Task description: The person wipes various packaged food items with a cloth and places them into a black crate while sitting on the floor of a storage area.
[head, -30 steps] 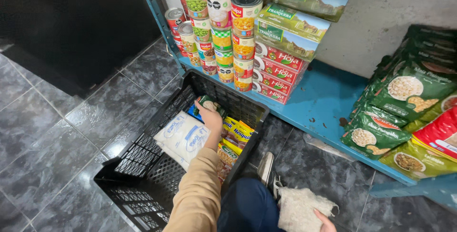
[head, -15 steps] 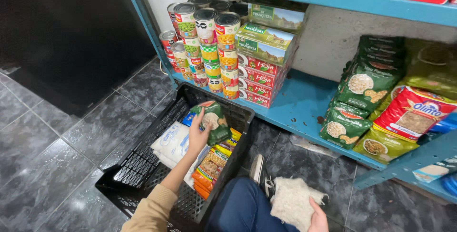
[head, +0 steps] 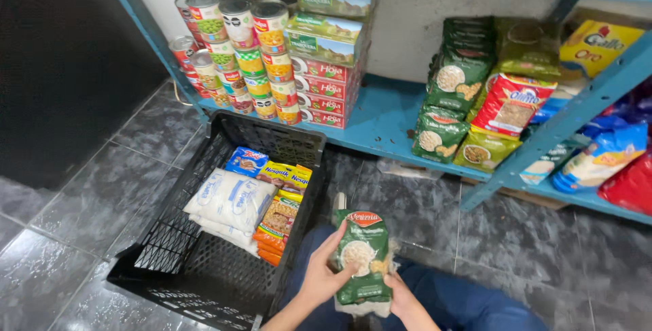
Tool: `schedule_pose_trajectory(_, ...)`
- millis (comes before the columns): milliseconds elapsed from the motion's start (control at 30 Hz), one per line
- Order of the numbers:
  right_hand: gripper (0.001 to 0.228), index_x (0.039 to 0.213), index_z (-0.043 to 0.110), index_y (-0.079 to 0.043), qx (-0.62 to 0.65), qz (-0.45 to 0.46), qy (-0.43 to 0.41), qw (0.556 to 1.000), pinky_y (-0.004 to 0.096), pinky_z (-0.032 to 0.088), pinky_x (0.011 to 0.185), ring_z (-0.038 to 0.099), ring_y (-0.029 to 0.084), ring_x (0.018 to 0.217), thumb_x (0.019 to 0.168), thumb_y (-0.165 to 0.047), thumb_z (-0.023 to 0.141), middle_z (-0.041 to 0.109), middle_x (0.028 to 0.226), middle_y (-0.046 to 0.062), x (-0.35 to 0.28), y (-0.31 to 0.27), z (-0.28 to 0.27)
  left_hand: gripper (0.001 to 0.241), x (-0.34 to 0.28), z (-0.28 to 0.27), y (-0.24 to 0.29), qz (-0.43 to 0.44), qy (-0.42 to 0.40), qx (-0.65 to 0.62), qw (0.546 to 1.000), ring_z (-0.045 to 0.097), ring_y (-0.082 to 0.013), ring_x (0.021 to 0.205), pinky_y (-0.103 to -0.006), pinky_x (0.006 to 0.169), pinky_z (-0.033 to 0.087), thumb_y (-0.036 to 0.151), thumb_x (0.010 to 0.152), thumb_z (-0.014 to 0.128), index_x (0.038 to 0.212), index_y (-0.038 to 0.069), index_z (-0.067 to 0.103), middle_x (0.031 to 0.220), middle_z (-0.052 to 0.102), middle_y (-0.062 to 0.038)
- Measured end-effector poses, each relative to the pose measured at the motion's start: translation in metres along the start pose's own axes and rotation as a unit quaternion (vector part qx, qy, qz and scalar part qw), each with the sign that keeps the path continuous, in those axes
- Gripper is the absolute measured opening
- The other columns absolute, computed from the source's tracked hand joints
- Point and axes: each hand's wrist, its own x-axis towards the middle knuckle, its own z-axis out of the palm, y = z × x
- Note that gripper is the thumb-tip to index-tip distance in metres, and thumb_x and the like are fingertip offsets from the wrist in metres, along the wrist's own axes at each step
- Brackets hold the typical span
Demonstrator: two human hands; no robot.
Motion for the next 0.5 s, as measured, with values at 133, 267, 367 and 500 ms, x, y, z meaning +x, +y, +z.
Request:
schedule_pose_trajectory(133,0.073,0.121,0.049,0.006,-0.011,-0.172,-0.124,0.977,0.054,0.054,0.077,0.063,0.04,0.095,0.06,-0.019,0.08,0.062,0.112,0.027,-0.016,0.009,-0.018,0.076,-0.004,0.02,-0.02,-0.02,0.035,-0.097,0.994,0.045,-0.0187,0.097,-0.0323,0.08,0.044,0.032,0.082,0.065,0.142,0.019,0.02,0.129,0.048,-0.009)
schedule_pose_trajectory(267,0.081,0.128,0.041,-0.002,-0.014,-0.208,-0.19,0.959,0.053,0.053,0.084,0.06,0.038,0.105,0.062,-0.016,0.086,0.058,0.121,0.024,-0.041,0.012,-0.018,0.046,0.003,0.03,-0.039,-0.087,-0.11,-0.361,0.922,0.059,-0.0222,0.108,-0.0375,0.09,0.048,0.034,0.087,0.057,0.123,0.007,0.053,0.12,0.061,-0.009)
schedule_pose_trajectory(367,0.086,0.13,0.041,-0.002,-0.036,-0.197,-0.121,0.972,0.054,0.054,0.082,0.06,0.039,0.104,0.058,-0.017,0.085,0.059,0.12,0.024,-0.056,0.014,-0.022,0.05,0.009,0.025,-0.04,-0.105,-0.123,-0.37,0.915,0.06,-0.0201,0.105,-0.0347,0.09,0.047,0.033,0.081,0.062,0.122,0.005,0.054,0.118,0.062,-0.008)
schedule_pose_trajectory(500,0.09,0.132,0.035,-0.001,-0.055,-0.215,-0.128,0.967,0.049,0.05,0.088,0.058,0.038,0.108,0.059,-0.013,0.085,0.056,0.123,0.023,-0.068,0.032,-0.018,0.017,0.023,0.02,-0.015,-0.181,-0.089,-0.293,0.935,0.064,-0.0145,0.082,-0.0287,0.07,0.053,0.024,0.089,0.057,0.091,0.007,0.058,0.092,0.067,-0.005)
